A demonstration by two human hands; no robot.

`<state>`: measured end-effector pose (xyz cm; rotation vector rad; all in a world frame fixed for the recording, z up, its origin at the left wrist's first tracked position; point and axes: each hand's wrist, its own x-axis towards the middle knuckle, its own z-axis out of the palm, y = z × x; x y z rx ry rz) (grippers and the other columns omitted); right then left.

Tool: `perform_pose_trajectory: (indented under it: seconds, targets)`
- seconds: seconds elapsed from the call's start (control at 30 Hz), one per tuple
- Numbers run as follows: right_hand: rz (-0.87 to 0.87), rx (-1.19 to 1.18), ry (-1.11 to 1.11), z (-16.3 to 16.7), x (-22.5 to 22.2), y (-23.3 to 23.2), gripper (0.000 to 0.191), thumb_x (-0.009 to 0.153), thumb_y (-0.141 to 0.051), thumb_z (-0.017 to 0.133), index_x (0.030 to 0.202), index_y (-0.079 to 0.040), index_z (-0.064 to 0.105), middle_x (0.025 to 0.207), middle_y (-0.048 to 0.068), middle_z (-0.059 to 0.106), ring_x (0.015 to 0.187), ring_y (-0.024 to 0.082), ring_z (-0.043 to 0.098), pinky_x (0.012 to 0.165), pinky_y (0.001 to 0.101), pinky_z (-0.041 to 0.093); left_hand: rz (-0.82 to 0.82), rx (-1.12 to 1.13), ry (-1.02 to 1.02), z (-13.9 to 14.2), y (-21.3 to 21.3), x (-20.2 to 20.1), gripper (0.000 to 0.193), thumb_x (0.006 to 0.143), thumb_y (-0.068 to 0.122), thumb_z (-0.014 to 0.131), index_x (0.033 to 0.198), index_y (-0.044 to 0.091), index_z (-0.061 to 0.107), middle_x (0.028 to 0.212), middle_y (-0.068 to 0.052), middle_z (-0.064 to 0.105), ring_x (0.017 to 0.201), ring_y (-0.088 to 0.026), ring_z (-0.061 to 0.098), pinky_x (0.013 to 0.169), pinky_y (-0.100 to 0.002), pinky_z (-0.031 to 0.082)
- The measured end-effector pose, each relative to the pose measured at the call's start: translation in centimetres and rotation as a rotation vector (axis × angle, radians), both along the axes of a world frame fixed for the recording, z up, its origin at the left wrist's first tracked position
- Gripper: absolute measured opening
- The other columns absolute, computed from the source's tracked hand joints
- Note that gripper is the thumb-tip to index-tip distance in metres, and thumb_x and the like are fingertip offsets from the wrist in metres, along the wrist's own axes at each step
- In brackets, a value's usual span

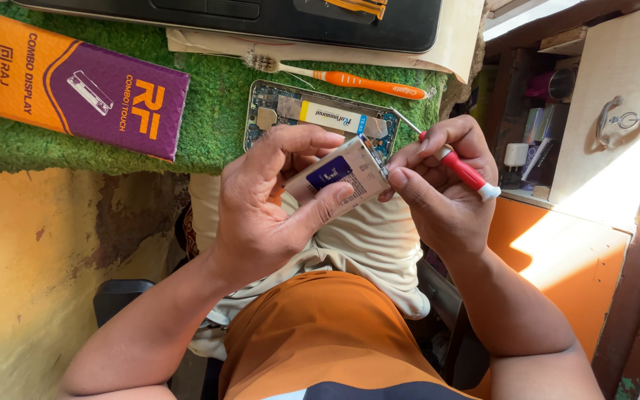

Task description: The person works on a disassembled smartphone at a repair bench, using a screwdriver to unscrew components and a blade to pry the old battery out of the phone body. They peel adhesive from the replacement battery, position it inside the phone, and press it into place.

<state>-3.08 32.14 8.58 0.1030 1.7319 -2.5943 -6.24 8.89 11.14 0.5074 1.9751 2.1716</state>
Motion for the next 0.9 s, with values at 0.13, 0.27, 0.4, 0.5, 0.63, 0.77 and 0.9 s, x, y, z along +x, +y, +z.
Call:
perform_pose_trajectory:
  seconds: [0.13,0.27,0.4,0.5,0.63,0.77,0.9]
  targets:
    - [0.004,0.000,0.005,-0.1,0.1,-0.1,0.036,0.098,0.005,0.075,0.116,-0.006,0.047,0.092,0.012,0.067,0.082,0.013,0.068,0.075,0.0291,0.061,-0.015,0.010,-0.007,0.1,0.2,0.2,0.038,0.101,0.002,0.078,0.134,0.002,0.058,0.115,-0.006,0.067,0.100,-0.008,0.068,0.091,-0.022,0.059]
    - [0.004,0.026,0.022,-0.3,0.3,0.1,0.033,0.100,0.004,0.077,0.112,-0.004,0.047,0.091,0.011,0.066,0.079,0.012,0.066,0.072,0.0282,0.060,-0.017,-0.011,-0.007,0.2,0.4,0.2,0.039,0.100,0.002,0.078,0.133,0.002,0.058,0.114,-0.005,0.068,0.099,-0.008,0.069,0.091,-0.023,0.060]
    - [-0.030,0.140,0.057,-0.3,0.4,-0.1,0.032,0.102,0.002,0.076,0.115,-0.004,0.048,0.093,0.012,0.067,0.082,0.011,0.065,0.075,0.0263,0.057,-0.027,-0.040,-0.023,0.6,0.5,0.2,0.040,0.098,0.002,0.078,0.132,0.002,0.059,0.111,-0.004,0.066,0.097,-0.008,0.067,0.090,-0.024,0.059]
    - [-0.066,0.210,0.125,-0.1,0.3,-0.6,0.024,0.108,-0.009,0.071,0.115,-0.001,0.050,0.099,0.015,0.065,0.092,0.015,0.065,0.084,0.0271,0.055,-0.053,-0.075,-0.164,0.8,0.7,0.2,0.043,0.094,0.003,0.079,0.132,0.002,0.059,0.100,-0.004,0.064,0.089,-0.008,0.063,0.081,-0.023,0.056]
    - [-0.054,0.102,0.276,0.5,-0.2,-0.6,0.040,0.112,-0.038,0.057,0.128,-0.001,0.056,0.105,0.018,0.068,0.098,0.020,0.072,0.085,0.0316,0.062,-0.116,0.182,-0.367,0.2,1.0,0.0,0.041,0.094,0.001,0.068,0.133,-0.001,0.057,0.119,-0.004,0.055,0.112,-0.007,0.061,0.100,-0.023,0.052]
    - [-0.108,0.288,0.430,0.9,-0.5,0.2,0.054,0.112,-0.049,0.050,0.128,0.000,0.069,0.107,0.015,0.068,0.095,0.016,0.073,0.081,0.0280,0.062,-0.190,0.278,-0.363,-0.6,0.8,0.1,0.032,0.106,0.002,0.064,0.137,-0.002,0.062,0.120,-0.005,0.053,0.112,-0.009,0.060,0.102,-0.025,0.054]
    - [-0.043,0.426,0.444,1.3,-0.4,0.9,0.037,0.110,-0.034,0.064,0.124,0.000,0.068,0.106,0.016,0.070,0.095,0.019,0.074,0.082,0.0293,0.062,-0.168,0.216,-0.291,-0.7,0.4,0.3,0.029,0.106,0.004,0.064,0.134,0.000,0.065,0.120,-0.004,0.056,0.111,-0.008,0.061,0.101,-0.024,0.055]
